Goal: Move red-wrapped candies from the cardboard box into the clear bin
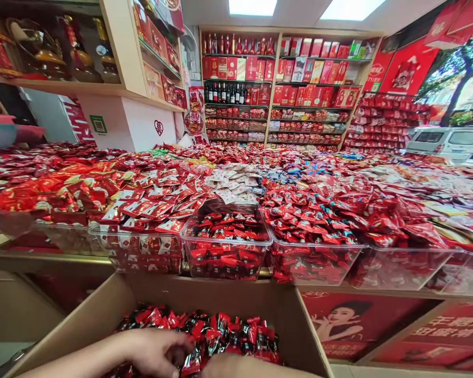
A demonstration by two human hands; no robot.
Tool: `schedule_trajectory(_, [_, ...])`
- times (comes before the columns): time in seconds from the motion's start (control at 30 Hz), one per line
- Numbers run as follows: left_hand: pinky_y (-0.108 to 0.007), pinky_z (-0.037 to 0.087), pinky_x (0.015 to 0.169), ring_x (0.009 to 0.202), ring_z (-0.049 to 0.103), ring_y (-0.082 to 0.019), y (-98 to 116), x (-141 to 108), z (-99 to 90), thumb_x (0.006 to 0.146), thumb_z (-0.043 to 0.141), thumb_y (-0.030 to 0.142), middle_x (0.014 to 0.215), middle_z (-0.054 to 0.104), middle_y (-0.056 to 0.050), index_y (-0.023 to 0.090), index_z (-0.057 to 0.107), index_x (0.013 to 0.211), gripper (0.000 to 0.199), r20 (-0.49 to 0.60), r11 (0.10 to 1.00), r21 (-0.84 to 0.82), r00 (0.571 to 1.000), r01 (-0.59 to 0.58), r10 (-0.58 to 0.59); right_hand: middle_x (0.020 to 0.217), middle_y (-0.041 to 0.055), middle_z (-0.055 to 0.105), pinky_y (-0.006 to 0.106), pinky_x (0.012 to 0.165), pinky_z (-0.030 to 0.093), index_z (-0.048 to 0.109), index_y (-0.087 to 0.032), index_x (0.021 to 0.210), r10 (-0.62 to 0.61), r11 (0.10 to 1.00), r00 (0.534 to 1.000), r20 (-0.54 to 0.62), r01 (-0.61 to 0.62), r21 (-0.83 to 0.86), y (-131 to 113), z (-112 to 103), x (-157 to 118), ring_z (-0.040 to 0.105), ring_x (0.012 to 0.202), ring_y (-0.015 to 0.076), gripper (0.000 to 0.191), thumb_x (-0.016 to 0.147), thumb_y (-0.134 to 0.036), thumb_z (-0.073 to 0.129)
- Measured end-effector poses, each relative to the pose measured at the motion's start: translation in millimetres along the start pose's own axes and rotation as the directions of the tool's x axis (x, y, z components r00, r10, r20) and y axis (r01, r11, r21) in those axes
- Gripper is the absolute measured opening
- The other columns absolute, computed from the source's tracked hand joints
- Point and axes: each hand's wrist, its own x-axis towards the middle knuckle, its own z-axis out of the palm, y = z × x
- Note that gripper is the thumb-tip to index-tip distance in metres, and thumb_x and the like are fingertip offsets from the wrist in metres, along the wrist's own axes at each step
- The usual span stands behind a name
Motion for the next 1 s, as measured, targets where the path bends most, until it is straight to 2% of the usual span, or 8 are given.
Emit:
schedule_trajectory(0.1, [-0.025,0.039,0.068,0.083,0.051,-0.016,17.2,-1.4,-4.8,0.056,0.062,0.031,0.098,0.055,-0.004,0.023,0.036,0.114,0.064,-0.046,0.920,-0.341,0.981,-0.193,0.189,0.059,-0.0042,0.050,0.018,0.041,0.030,0.057,-0.021,0.077,0.076,0.989,0.985,-0.156,-0.055,0.135,2.5,-15.7,3.5,0.042,0.048,0.0089,0.028,0.052,-0.032,0.062])
schedule_trajectory(0.2, [-0.025,0.037,0.074,0.086,0.049,-0.015,30.8,0.0,-5.0,0.062,0.059,0.033,0.098,0.054,-0.004,0.018,0.044,0.105,0.048,-0.252,0.804,-0.470,0.928,-0.365,0.273,0.061,-0.0047,0.048,0.017,0.044,0.031,0.052,-0.017,0.080,0.155,0.907,0.927,-0.342,0.004,0.422,8.2,-29.5,2.9,0.039,0.052,0.0067,0.033,0.052,-0.031,0.063])
schedule_trajectory(0.27, [-0.025,0.040,0.066,0.076,0.051,-0.014,38.3,-0.8,-4.5,0.064,0.058,0.034,0.093,0.055,-0.004,0.017,0.045,0.102,0.043,-0.319,0.752,-0.536,0.917,-0.384,0.241,0.060,-0.0045,0.047,0.017,0.048,0.033,0.051,-0.015,0.079,0.169,0.813,0.914,-0.369,0.083,0.576,10.2,-35.3,0.8,0.040,0.054,0.0066,0.035,0.051,-0.031,0.065])
schedule_trajectory(0.37, [-0.024,0.041,0.056,0.070,0.051,-0.013,46.6,-6.0,-6.5,0.063,0.059,0.029,0.089,0.054,-0.004,0.019,0.041,0.106,0.047,-0.341,0.673,-0.636,0.919,-0.379,0.195,0.063,-0.0027,0.050,0.019,0.054,0.036,0.051,-0.013,0.079,0.163,0.629,0.925,-0.343,0.170,0.759,8.7,-40.8,-4.2,0.043,0.057,0.0070,0.035,0.052,-0.030,0.066])
schedule_trajectory(0.5, [-0.021,0.039,0.051,0.062,0.050,-0.010,49.2,-13.2,-12.8,0.064,0.054,0.019,0.081,0.055,-0.002,0.018,0.046,0.095,0.032,-0.327,0.585,-0.738,0.936,-0.338,0.128,0.066,-0.0011,0.054,0.020,0.055,0.036,0.052,-0.012,0.080,0.244,0.451,0.909,-0.339,0.203,0.869,4.2,-46.6,-10.8,0.046,0.057,0.0064,0.034,0.053,-0.027,0.067])
schedule_trajectory(0.7, [-0.020,0.035,0.053,0.057,0.050,-0.009,46.6,-14.6,-16.5,0.061,0.051,0.014,0.064,0.056,0.001,0.015,0.047,0.075,0.015,-0.339,0.561,-0.756,0.935,-0.336,0.103,0.061,-0.0019,0.055,0.018,0.050,0.033,0.053,-0.012,0.073,0.294,0.407,0.876,-0.383,0.248,0.879,1.3,-51.3,-13.9,0.045,0.051,0.0048,0.027,0.053,-0.025,0.067])
schedule_trajectory(0.9, [-0.018,0.030,0.048,0.048,0.044,-0.006,50.4,-15.4,-14.3,0.064,0.056,0.032,0.053,0.052,0.006,0.016,0.050,0.073,0.020,-0.370,0.713,-0.616,0.922,-0.335,0.114,0.064,-0.0013,0.055,0.017,0.048,0.034,0.055,-0.013,0.078,0.279,0.412,0.882,-0.381,0.249,0.876,-2.3,-46.4,-12.5,0.045,0.052,0.0051,0.029,0.056,-0.030,0.065])
schedule_trajectory(1.0, [-0.018,0.030,0.047,0.047,0.044,-0.007,50.6,-15.8,-14.1,0.064,0.055,0.031,0.051,0.053,0.005,0.016,0.051,0.069,0.017,-0.365,0.704,-0.637,0.927,-0.314,0.082,0.065,-0.0005,0.054,0.019,0.049,0.036,0.057,-0.012,0.080,0.252,0.416,0.899,-0.359,0.234,0.879,-4.2,-46.2,-11.9,0.045,0.052,0.0055,0.029,0.060,-0.034,0.061])
